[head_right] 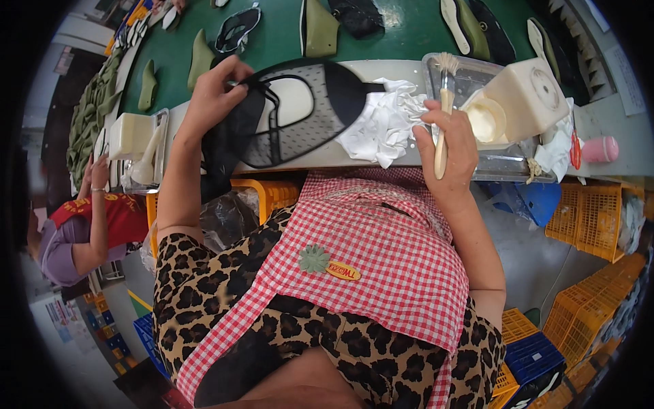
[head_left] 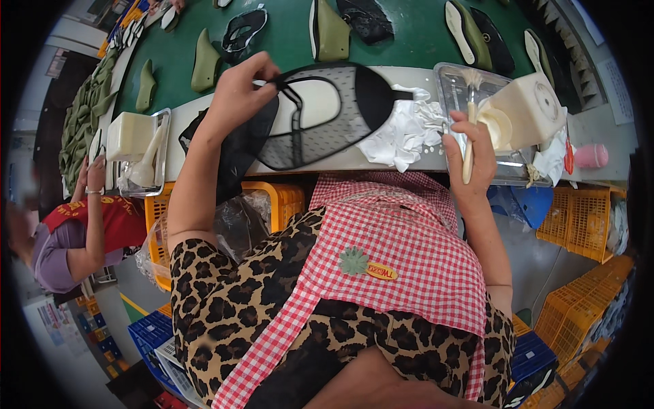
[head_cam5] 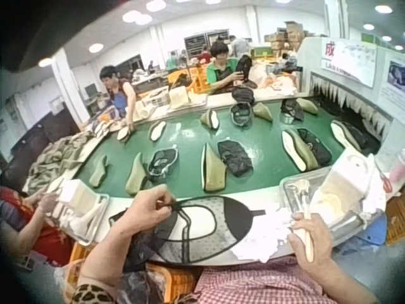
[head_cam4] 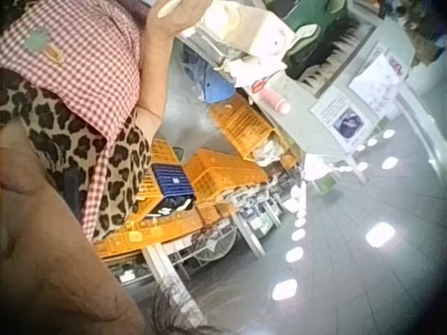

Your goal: Applying glue to the interior edges of black mesh shoe uppers using a small brush.

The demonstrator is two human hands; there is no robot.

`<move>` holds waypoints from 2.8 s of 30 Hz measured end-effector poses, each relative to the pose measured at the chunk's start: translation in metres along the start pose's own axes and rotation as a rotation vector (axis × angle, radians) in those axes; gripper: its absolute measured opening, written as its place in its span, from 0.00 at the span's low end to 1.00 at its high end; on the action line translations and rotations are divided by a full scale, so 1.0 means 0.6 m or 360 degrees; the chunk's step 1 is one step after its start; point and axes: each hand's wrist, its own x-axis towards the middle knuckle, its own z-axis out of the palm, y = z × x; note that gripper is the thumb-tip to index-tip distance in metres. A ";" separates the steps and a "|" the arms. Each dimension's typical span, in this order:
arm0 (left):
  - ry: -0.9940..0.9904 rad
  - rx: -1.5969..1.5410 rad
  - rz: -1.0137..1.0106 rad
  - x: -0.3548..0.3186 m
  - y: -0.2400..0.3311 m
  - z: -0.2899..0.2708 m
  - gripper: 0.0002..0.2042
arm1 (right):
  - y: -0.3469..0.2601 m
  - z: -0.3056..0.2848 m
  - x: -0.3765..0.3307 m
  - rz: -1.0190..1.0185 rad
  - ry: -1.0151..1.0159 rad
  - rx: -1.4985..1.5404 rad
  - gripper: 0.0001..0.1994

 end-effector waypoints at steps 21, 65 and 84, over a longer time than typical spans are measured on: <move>-0.1401 -0.2435 -0.0016 -0.049 0.103 0.325 0.41 | 0.002 -0.068 -0.069 0.0750 0.0086 0.0299 0.17; -0.1550 -0.2005 -0.1356 0.012 0.162 0.379 0.10 | 0.059 -0.109 -0.032 0.0599 -0.0386 0.0245 0.07; -0.1071 -0.1843 -0.0622 0.052 0.165 0.338 0.23 | 0.047 -0.137 -0.101 0.1252 -0.0011 0.0291 0.07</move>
